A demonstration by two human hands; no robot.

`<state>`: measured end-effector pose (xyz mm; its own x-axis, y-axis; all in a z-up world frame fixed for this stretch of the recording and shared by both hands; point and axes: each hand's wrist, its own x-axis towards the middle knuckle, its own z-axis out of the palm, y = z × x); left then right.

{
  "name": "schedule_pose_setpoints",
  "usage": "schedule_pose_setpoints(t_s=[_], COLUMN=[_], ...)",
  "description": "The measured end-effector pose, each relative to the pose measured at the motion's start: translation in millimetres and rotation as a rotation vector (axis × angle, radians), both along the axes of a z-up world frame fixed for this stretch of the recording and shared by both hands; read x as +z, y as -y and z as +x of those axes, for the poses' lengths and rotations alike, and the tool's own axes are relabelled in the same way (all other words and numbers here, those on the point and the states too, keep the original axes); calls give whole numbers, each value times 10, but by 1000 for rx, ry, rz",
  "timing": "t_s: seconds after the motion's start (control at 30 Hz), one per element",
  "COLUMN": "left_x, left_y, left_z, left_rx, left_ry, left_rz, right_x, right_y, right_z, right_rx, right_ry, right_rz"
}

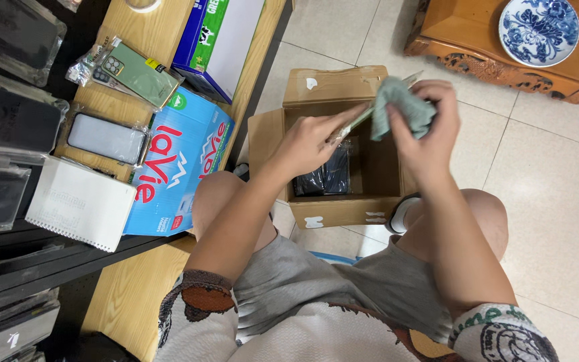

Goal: The person wipes several packaged phone cases with a cloth, removes them from a box, and places them on a shelf.

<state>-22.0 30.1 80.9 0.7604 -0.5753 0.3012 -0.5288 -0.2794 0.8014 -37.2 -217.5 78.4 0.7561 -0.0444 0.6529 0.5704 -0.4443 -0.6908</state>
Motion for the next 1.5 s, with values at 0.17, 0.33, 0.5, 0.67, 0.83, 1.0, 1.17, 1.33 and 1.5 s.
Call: schedule_pose_setpoints(t_s=[0.17, 0.33, 0.5, 0.67, 0.83, 1.0, 1.17, 1.33, 1.5], left_x=[-73, -266, -550, -47, -355, 179, -64, 234, -107], left_y=[-19, -12, 62, -15, -13, 98, 201, 290, 260], left_z=[59, 116, 137, 64, 172, 112, -22, -126, -125], left_rx=[14, 103, 91, 46, 59, 88, 151, 45, 107], left_ry=[27, 3, 56, 2, -228, -521, -481, -394, -460], left_rz=[58, -68, -15, -125, -313, -633, -278, -306, -374], right_x=[34, 50, 46, -138, -542, 35, 20, 34, -55], right_y=[333, -46, -385, 207, 444, -184, -379, -373, 122], right_z=[90, -53, -227, 136, 232, -111, -214, -182, 99], right_rx=[-188, -53, 115, -80, -204, 30, 170, 135, -78], right_ry=[-43, 44, 15, 21, -206, -267, -146, -71, 7], right_rz=[91, 149, -15, 77, 530, 365, 194, 39, 29])
